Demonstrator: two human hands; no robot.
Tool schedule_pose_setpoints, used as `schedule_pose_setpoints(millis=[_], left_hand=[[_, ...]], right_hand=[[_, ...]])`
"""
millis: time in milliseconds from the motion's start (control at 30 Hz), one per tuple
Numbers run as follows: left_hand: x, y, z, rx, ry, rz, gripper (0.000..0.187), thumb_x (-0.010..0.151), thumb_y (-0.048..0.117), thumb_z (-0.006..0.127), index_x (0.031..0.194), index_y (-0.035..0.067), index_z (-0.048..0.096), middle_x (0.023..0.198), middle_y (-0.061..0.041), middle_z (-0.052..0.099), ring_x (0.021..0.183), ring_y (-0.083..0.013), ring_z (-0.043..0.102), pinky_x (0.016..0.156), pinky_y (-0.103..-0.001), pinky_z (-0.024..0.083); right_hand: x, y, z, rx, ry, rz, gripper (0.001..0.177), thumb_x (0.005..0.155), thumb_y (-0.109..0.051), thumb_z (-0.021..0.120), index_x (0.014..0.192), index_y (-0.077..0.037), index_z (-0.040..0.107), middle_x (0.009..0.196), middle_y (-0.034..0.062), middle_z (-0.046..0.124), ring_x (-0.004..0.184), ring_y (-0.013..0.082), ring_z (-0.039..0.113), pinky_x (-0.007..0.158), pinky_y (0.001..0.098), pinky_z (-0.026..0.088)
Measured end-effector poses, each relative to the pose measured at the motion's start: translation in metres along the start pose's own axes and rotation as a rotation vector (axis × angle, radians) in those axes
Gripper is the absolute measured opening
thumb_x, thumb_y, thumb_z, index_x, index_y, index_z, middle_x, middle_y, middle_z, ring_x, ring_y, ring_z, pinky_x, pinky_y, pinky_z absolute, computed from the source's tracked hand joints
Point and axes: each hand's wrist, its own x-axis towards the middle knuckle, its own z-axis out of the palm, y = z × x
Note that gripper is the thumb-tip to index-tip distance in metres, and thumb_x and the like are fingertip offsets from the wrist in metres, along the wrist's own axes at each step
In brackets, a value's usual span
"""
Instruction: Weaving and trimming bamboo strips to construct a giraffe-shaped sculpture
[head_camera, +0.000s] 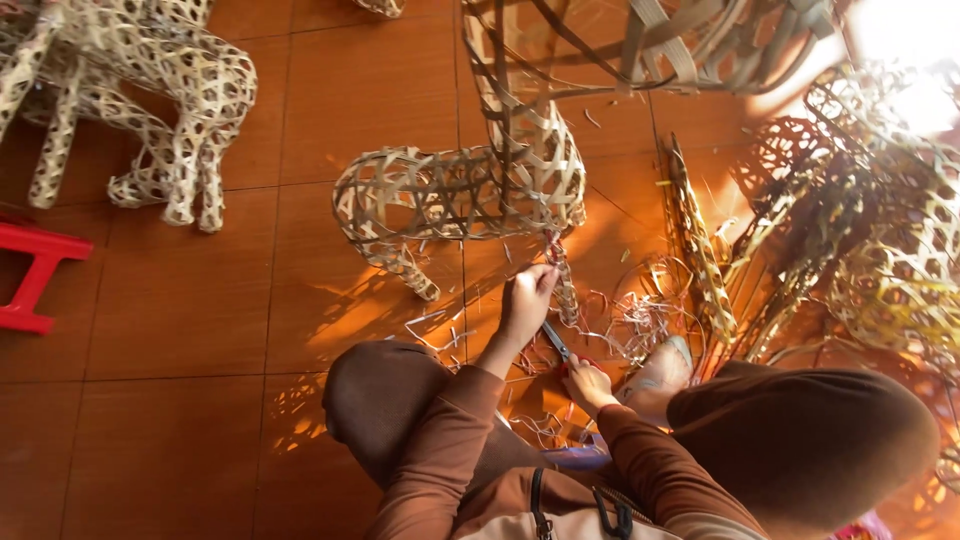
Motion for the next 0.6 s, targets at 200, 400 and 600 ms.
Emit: schedule_pose_setpoints(millis=[200,400,600], left_hand=[[0.005,-0.015,0.008,0.109,0.025,0.173,0.016,0.096,0.022,0.062,0.088,0.012,0.071,0.076,-0.016,0.067,0.076,-0.0400,0.069,0.066,-0.048,0.055],[0.006,-0.017,0.008,0.104,0.028,0.200,0.014,0.095,0.020,0.064,0.089,0.009,0.071,0.076,-0.016,0.065,0.076,-0.0406,0.069,0.065,-0.047,0.056],[0.009,-0.030,0.013,0.041,-0.003,0.139,0.013,0.095,0.021,0.065,0.088,0.012,0.072,0.074,-0.012,0.064,0.075,-0.0363,0.069,0.068,-0.042,0.056]], right_hand=[[-0.009,-0.004,-0.011,-0.139,0.103,-0.016,0.059,0.080,-0.041,0.078,0.115,-0.015,0.040,0.104,0.0102,0.058,0.093,0.0343,0.071,0.081,0.0406,0.061],[0.010,-0.009,0.013,-0.080,0.083,-0.053,0.060,0.083,-0.039,0.076,0.119,-0.010,0.037,0.110,0.0173,0.055,0.093,0.0390,0.070,0.080,0.0397,0.062],[0.020,0.014,0.038,-0.406,0.084,-0.134,0.067,0.090,-0.035,0.063,0.137,0.004,0.038,0.139,0.0215,0.043,0.100,0.0317,0.065,0.087,0.0355,0.062]])
